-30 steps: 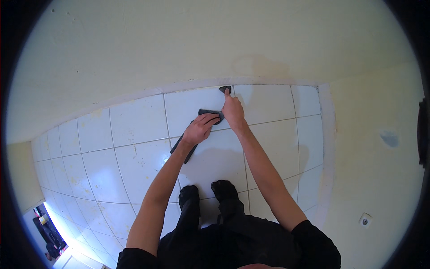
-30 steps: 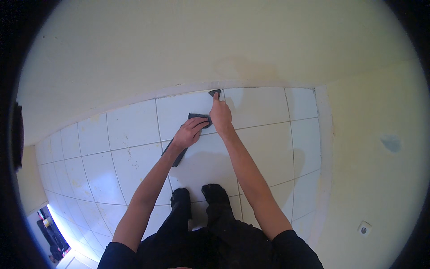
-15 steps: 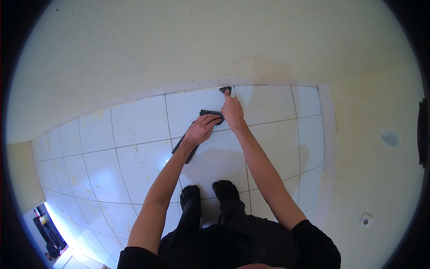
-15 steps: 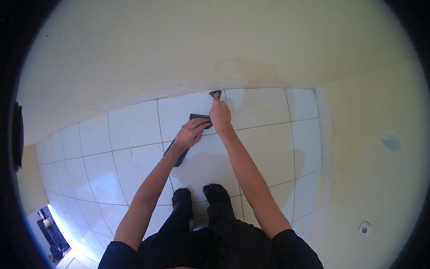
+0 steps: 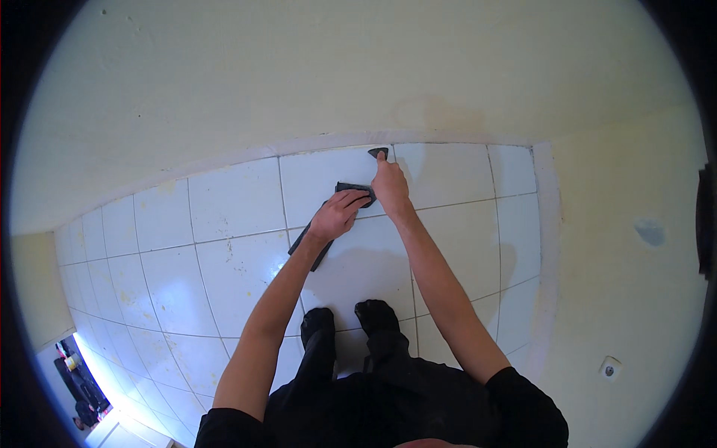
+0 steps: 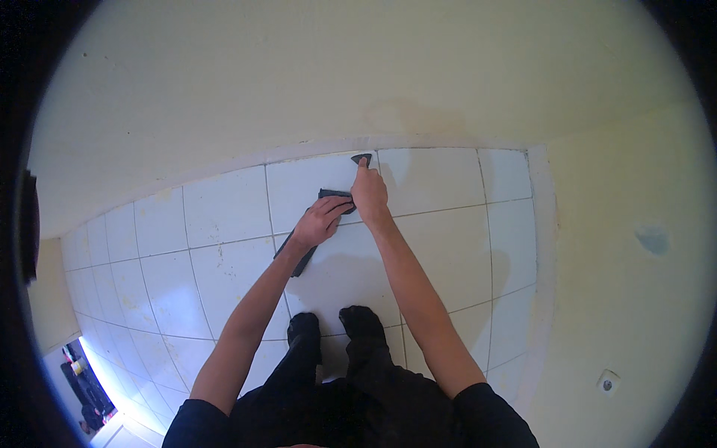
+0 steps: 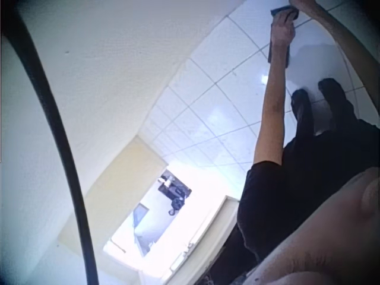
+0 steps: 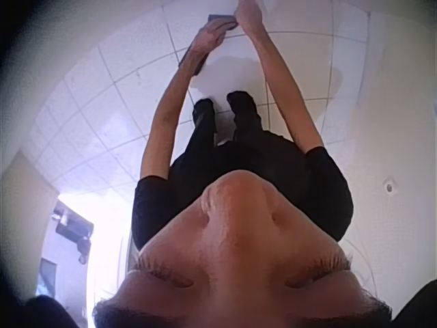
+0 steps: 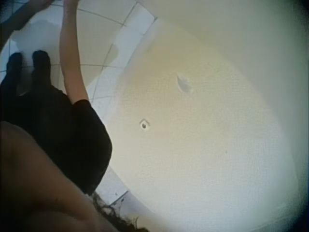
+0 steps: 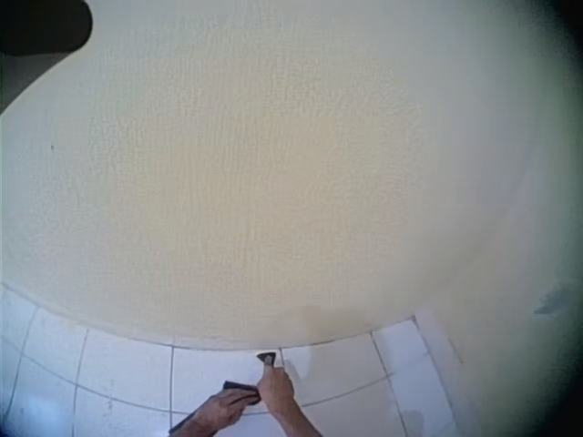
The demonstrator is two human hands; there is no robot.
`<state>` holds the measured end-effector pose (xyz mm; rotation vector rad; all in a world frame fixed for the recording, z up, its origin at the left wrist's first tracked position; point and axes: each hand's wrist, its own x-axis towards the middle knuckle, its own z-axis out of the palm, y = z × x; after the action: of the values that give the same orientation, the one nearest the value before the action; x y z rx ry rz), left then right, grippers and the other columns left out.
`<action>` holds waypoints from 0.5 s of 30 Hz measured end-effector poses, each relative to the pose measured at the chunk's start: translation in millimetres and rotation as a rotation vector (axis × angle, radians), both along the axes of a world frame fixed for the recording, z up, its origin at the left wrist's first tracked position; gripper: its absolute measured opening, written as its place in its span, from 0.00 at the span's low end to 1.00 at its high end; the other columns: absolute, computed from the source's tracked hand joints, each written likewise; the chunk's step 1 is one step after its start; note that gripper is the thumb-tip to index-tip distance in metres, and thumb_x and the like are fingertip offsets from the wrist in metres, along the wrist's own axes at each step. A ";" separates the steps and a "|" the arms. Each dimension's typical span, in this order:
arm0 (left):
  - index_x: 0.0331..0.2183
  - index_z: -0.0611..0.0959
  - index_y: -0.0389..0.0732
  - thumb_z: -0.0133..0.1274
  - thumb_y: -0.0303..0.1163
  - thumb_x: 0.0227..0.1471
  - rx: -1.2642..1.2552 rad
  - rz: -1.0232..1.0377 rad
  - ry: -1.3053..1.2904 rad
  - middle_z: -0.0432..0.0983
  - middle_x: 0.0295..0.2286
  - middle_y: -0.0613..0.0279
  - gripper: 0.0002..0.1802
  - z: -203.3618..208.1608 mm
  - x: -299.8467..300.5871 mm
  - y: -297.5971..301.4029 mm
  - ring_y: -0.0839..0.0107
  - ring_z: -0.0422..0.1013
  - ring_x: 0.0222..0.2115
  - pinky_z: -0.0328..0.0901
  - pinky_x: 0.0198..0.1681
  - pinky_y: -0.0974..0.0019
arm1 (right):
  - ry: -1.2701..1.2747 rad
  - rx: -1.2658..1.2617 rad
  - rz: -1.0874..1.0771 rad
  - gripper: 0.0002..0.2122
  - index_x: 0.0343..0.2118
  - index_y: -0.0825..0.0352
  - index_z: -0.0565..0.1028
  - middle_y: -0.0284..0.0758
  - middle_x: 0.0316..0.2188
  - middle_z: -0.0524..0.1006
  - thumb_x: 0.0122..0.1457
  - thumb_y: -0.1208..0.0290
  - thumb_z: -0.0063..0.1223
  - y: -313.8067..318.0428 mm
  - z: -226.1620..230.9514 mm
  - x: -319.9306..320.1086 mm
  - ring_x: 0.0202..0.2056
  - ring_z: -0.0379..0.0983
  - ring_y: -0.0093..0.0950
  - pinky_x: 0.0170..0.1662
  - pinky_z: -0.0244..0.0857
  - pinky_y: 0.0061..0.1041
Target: The person wipes white floor tiles along a wall baseboard with a cloth and scrapes the grout lines using a small metal scraper.
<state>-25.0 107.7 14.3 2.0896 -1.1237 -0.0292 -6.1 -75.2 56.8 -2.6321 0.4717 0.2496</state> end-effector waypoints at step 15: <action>0.49 0.80 0.42 0.53 0.19 0.47 -0.043 -0.016 0.011 0.75 0.50 0.60 0.24 -1.9 1.0 0.5 0.59 0.70 0.50 0.68 0.55 0.58 | -0.058 0.036 -0.040 0.28 0.62 0.72 0.64 0.54 0.32 0.79 0.55 0.80 0.50 -8.4 -13.1 -5.2 0.35 0.79 0.49 0.39 0.75 0.44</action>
<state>-23.9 108.2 12.4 2.0399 -1.1255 -0.0238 -11.3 -83.6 43.7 -2.5841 0.4951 0.1675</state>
